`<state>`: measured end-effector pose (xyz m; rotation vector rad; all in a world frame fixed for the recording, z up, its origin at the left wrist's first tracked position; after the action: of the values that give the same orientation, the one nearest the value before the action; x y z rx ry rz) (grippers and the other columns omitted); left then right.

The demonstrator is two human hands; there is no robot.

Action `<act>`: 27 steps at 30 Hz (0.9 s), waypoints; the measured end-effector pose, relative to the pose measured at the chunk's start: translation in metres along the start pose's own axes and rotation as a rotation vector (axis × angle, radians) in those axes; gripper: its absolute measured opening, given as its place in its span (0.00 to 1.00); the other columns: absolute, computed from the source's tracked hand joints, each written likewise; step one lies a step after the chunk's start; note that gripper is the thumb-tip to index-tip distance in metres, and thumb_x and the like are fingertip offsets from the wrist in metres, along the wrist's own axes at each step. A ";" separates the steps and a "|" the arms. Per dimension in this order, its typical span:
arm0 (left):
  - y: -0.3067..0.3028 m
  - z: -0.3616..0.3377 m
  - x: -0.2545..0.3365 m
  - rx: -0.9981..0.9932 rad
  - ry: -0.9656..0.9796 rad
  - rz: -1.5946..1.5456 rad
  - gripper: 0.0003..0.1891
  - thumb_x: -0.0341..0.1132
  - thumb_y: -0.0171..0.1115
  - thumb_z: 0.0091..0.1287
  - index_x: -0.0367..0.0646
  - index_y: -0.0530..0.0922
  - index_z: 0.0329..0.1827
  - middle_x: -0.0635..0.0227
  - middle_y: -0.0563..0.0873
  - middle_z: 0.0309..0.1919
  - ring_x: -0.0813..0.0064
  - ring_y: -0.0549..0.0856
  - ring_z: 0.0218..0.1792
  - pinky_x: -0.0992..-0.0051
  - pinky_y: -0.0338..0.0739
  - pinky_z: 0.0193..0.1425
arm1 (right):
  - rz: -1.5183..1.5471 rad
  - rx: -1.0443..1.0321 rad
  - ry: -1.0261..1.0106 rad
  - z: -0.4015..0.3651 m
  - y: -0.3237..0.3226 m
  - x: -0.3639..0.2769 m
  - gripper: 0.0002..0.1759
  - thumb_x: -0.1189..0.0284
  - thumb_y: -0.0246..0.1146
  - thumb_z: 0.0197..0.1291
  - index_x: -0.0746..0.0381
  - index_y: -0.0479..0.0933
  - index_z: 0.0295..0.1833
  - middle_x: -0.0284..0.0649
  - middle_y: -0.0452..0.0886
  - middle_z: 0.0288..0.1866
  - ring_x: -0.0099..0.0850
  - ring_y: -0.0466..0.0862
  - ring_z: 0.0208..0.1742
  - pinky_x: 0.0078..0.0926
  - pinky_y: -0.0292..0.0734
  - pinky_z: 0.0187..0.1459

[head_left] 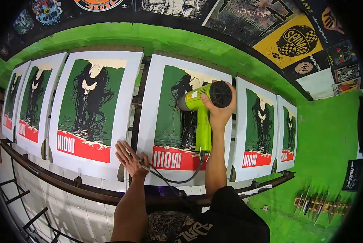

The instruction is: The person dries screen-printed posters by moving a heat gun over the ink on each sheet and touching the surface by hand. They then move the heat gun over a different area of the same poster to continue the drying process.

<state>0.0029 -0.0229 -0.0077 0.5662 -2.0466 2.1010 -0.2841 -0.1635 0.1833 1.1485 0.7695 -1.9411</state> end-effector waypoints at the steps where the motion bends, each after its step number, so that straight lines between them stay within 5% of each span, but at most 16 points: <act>1: 0.001 -0.001 0.000 -0.001 0.001 -0.001 0.53 0.43 0.57 0.64 0.33 0.39 0.88 0.41 0.42 0.87 0.44 0.39 0.88 0.45 0.31 0.88 | -0.041 0.026 0.001 -0.001 0.001 -0.001 0.42 0.80 0.84 0.46 0.67 0.72 0.67 0.47 0.86 0.61 0.32 0.84 0.59 0.31 0.79 0.65; 6: 0.000 0.000 0.000 0.007 0.007 -0.005 0.52 0.43 0.55 0.65 0.33 0.39 0.88 0.41 0.42 0.87 0.44 0.40 0.88 0.45 0.32 0.88 | -0.074 0.042 -0.033 -0.002 -0.002 0.003 0.42 0.79 0.84 0.46 0.67 0.71 0.67 0.47 0.86 0.60 0.33 0.85 0.58 0.31 0.78 0.66; 8: -0.001 -0.001 0.001 -0.007 0.003 -0.001 0.52 0.44 0.55 0.65 0.32 0.39 0.87 0.40 0.42 0.87 0.45 0.39 0.88 0.45 0.31 0.88 | 0.028 0.094 0.004 -0.001 -0.004 0.003 0.38 0.77 0.86 0.44 0.65 0.76 0.62 0.39 0.84 0.52 0.30 0.84 0.53 0.30 0.80 0.61; 27: -0.001 0.000 0.000 -0.039 -0.017 0.025 0.52 0.45 0.55 0.66 0.31 0.40 0.87 0.40 0.42 0.87 0.45 0.39 0.88 0.46 0.31 0.89 | -0.059 0.160 -0.017 0.003 0.001 -0.001 0.39 0.79 0.86 0.44 0.66 0.75 0.63 0.39 0.83 0.53 0.30 0.84 0.53 0.29 0.80 0.61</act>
<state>0.0034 -0.0228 -0.0069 0.5569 -2.1096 2.0725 -0.2846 -0.1656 0.1849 1.2139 0.6548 -2.0897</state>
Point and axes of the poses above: each hand's wrist, its own z-axis towards the middle knuckle, its own y-axis out of the palm, x = y × z, the point moved 3 cm from there along z, towards the middle knuckle
